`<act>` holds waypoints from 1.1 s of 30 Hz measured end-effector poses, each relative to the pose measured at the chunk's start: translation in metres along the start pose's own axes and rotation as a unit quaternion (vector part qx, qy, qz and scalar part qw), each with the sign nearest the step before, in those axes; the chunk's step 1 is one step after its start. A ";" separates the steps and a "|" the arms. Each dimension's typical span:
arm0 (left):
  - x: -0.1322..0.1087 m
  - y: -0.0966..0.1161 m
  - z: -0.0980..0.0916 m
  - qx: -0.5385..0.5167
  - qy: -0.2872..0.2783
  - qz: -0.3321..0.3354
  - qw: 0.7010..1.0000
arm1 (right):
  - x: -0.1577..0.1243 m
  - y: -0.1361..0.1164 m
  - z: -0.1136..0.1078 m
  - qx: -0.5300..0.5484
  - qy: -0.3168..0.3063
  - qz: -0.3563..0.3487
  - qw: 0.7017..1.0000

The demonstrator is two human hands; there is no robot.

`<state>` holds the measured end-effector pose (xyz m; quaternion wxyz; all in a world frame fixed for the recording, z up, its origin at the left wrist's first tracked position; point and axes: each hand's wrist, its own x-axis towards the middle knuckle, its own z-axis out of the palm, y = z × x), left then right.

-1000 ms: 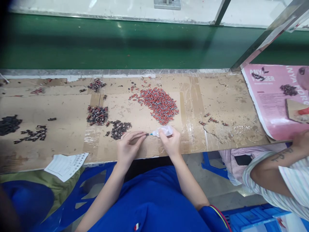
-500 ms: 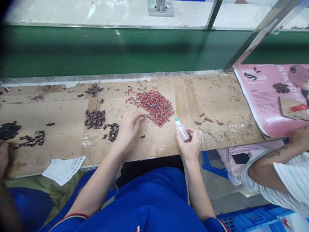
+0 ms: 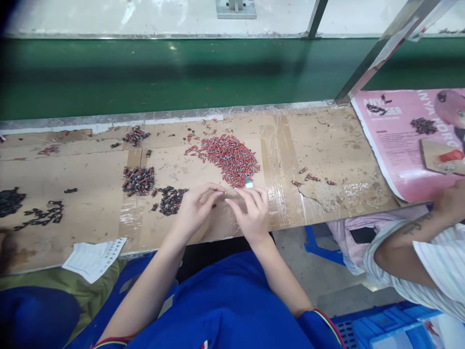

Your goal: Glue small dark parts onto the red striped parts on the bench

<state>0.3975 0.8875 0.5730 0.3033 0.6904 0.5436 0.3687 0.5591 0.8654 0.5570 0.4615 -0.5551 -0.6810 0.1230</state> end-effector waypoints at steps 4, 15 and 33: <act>-0.012 0.006 -0.001 -0.046 0.014 -0.019 0.999 | 0.004 -0.007 0.007 0.044 -0.040 0.013 0.998; -0.044 -0.035 0.002 0.138 0.078 -0.026 0.987 | -0.001 -0.031 -0.002 0.083 -0.057 0.067 0.993; -0.053 0.005 -0.012 -0.069 0.101 -0.056 0.991 | -0.008 -0.043 0.007 0.322 -0.127 0.281 0.895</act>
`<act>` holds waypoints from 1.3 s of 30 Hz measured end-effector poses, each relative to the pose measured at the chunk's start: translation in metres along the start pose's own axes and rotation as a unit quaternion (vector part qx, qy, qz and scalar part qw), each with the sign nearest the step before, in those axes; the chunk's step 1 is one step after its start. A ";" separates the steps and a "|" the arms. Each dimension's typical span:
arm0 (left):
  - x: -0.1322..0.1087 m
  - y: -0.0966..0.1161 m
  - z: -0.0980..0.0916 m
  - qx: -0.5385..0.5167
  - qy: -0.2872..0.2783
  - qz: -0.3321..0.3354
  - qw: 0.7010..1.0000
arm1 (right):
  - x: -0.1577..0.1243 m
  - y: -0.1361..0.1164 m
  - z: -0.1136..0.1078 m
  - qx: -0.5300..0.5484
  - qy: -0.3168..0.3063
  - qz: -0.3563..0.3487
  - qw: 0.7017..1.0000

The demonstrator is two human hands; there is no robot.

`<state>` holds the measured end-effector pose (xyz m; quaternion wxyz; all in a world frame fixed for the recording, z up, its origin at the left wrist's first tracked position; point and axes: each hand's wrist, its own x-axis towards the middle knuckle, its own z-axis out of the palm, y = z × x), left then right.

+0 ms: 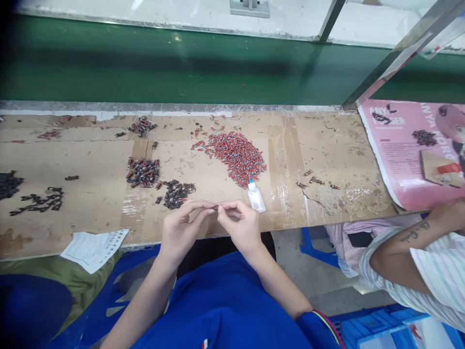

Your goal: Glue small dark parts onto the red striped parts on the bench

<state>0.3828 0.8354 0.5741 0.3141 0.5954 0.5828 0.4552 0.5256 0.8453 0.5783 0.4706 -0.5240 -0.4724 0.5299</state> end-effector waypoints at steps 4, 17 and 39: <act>0.000 0.002 -0.001 -0.039 -0.003 -0.026 0.999 | 0.000 0.002 0.001 0.012 0.005 -0.015 1.000; -0.003 0.008 0.000 -0.122 -0.006 -0.105 0.987 | -0.001 0.003 -0.001 -0.002 0.017 -0.097 0.995; -0.008 0.013 0.007 -0.143 -0.007 -0.139 0.980 | 0.000 0.006 -0.004 -0.043 0.026 -0.153 0.987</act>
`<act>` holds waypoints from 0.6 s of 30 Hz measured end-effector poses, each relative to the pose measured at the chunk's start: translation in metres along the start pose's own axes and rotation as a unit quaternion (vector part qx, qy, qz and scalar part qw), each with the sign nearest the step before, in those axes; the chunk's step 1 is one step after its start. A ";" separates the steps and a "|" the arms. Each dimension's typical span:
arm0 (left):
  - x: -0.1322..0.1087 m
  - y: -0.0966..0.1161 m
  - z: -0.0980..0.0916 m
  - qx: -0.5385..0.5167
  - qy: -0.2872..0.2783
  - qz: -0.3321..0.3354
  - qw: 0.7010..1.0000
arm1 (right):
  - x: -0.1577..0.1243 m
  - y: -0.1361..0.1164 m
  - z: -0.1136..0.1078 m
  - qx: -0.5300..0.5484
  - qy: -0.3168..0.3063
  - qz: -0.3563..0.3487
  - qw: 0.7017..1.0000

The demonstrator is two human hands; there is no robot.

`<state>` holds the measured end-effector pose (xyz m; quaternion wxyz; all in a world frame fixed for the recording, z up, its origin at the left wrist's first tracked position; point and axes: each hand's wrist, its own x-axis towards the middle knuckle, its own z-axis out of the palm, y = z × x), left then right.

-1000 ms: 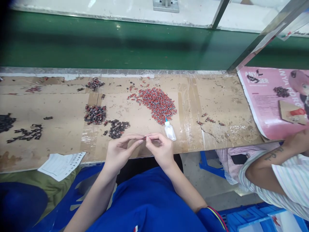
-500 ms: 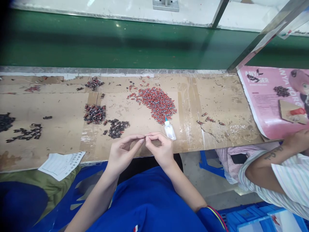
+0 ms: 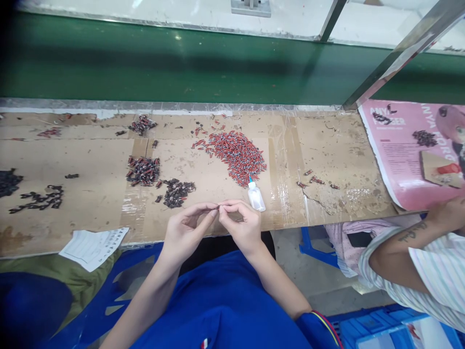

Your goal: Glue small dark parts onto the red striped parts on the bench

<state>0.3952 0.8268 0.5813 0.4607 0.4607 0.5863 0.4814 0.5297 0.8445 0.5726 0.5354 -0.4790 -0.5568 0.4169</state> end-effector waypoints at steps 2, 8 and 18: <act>0.000 0.000 0.001 0.001 0.001 -0.004 1.000 | -0.001 0.002 0.001 -0.006 -0.005 -0.005 1.000; 0.002 0.003 -0.001 -0.025 -0.005 -0.022 0.999 | 0.001 0.000 -0.001 -0.070 -0.028 -0.058 0.995; 0.046 -0.022 -0.103 0.283 0.270 0.078 0.917 | 0.012 0.016 -0.055 -0.454 0.081 0.007 0.887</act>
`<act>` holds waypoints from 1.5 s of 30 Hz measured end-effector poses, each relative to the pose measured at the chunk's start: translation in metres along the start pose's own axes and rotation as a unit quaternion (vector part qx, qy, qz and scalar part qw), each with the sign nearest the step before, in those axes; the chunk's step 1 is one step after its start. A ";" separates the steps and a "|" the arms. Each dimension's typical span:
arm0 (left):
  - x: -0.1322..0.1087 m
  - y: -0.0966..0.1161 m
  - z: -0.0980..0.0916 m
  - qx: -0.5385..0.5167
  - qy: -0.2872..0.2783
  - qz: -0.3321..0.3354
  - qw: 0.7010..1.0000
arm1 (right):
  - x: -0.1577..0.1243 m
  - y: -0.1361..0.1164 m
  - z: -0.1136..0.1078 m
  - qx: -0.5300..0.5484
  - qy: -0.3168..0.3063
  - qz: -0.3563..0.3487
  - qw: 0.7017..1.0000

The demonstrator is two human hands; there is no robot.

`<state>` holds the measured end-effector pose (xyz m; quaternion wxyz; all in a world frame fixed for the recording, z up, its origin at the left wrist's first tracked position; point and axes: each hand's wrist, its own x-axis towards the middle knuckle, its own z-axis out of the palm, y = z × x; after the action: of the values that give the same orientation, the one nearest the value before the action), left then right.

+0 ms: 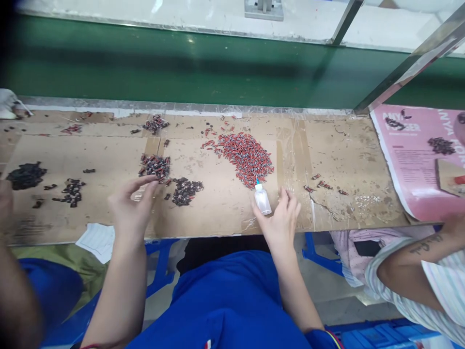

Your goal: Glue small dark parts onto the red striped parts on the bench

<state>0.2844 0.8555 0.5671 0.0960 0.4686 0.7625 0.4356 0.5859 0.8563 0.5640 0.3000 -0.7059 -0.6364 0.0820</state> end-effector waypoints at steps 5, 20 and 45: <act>-0.007 -0.009 -0.006 0.057 0.026 0.053 0.997 | -0.009 0.013 0.007 0.013 -0.022 0.004 1.000; -0.024 -0.003 0.003 0.074 -0.103 0.098 0.987 | -0.005 0.016 -0.002 0.605 -0.038 0.207 0.768; -0.079 0.032 0.074 -0.107 -0.189 0.093 0.972 | 0.004 -0.015 0.026 0.420 -0.067 0.136 0.895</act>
<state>0.3881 0.8407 0.5257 0.2470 0.5984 0.6326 0.4251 0.5607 0.8685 0.5519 0.5114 -0.5867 -0.4589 0.4285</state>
